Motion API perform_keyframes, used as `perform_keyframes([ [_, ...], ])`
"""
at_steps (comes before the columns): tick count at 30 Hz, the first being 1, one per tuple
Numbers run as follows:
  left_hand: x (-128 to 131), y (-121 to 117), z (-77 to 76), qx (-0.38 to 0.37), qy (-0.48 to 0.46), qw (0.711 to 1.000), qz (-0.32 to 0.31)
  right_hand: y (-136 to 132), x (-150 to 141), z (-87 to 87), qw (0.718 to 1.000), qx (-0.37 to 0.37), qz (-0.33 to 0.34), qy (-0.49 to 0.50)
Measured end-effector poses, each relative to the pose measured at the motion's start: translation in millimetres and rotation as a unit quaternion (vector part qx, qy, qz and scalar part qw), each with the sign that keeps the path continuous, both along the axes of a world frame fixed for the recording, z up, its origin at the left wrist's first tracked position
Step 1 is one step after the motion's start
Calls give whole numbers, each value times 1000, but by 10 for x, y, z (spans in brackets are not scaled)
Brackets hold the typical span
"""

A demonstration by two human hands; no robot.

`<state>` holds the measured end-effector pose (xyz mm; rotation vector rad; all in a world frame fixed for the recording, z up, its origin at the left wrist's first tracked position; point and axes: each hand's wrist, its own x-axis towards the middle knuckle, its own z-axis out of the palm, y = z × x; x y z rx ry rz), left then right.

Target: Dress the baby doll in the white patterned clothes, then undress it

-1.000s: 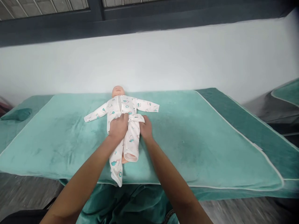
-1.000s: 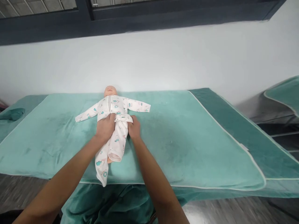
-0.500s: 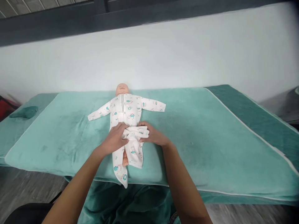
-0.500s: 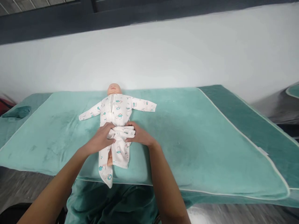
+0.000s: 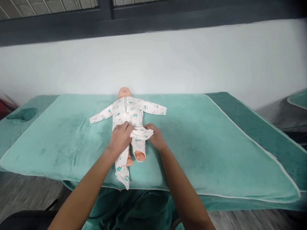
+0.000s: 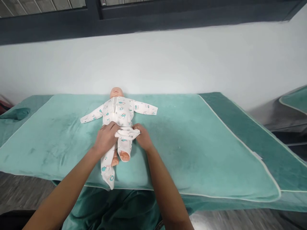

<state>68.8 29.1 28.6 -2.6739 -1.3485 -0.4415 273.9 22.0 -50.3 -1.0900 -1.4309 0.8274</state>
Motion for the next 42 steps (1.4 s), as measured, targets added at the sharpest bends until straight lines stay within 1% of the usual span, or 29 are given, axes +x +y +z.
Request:
perform_keyframes([
  [3, 20, 24, -73, 53, 11, 999, -4, 30, -43, -40, 999, 9, -52, 10],
  [6, 77, 112, -70, 66, -12, 997, 32, 68, -84, -86, 996, 11, -89, 6],
  [8, 109, 179, -38, 28, -78, 995, 48, 74, -96, -106, 995, 10, -94, 5],
  [10, 92, 234, 4, -69, -181, 981, 30, 49, -95, -110, 995, 12, -100, 9],
  [11, 56, 254, 26, -134, -233, 963, 12, 26, -93, -104, 995, 21, -96, 11],
  [12, 3, 269, 51, -203, -277, 939, -10, -1, -92, -89, 996, 35, -86, 11],
  [14, -140, 287, 103, -330, -335, 881, -45, -49, -102, -20, 996, 74, -53, -4],
  [15, -214, 293, 130, -380, -356, 852, -53, -59, -118, 42, 995, 96, -33, -24],
  [17, -332, 303, 180, -441, -394, 804, -58, -36, -173, 230, 988, 126, 9, -90],
  [18, -365, 310, 201, -452, -413, 788, -58, 2, -212, 353, 983, 128, 31, -130],
  [19, -378, 320, 218, -454, -431, 778, -57, 56, -255, 486, 976, 121, 57, -171],
  [21, -358, 351, 233, -441, -461, 768, -56, 200, -345, 738, 965, 75, 102, -230],
  [23, -310, 392, 222, -431, -492, 756, -43, 364, -423, 895, 965, 21, 135, -223],
  [24, -288, 413, 207, -429, -505, 749, -28, 441, -451, 918, 970, -9, 154, -190],
  [26, -263, 446, 166, -425, -512, 747, -1, 566, -485, 857, 974, -89, 195, -77],
  [28, -267, 462, 124, -423, -497, 758, 3, 636, -493, 710, 959, -177, 217, 50],
  [30, -293, 465, 91, -423, -483, 766, -13, 650, -486, 570, 942, -224, 205, 144],
  [31, -309, 464, 79, -429, -483, 763, -20, 642, -480, 523, 938, -227, 196, 176],
  [32, -324, 464, 69, -439, -490, 753, -24, 628, -475, 495, 935, -225, 189, 200],
  [34, -343, 467, 50, -467, -519, 716, -25, 595, -469, 485, 930, -217, 191, 229],
  [36, -339, 469, 30, -488, -553, 675, -19, 567, -470, 507, 927, -209, 204, 234],
  [37, -326, 469, 20, -491, -566, 662, -13, 554, -474, 520, 929, -202, 210, 229],
  [38, -307, 465, 10, -487, -576, 656, -8, 543, -480, 530, 933, -191, 213, 220],
  [39, -283, 458, 1, -476, -584, 657, -4, 533, -488, 538, 939, -177, 210, 207],
  [40, -256, 449, -6, -459, -590, 664, 1, 523, -498, 544, 947, -162, 204, 187],
  [42, -207, 426, -13, -408, -596, 692, 5, 507, -521, 549, 962, -137, 184, 146],
])
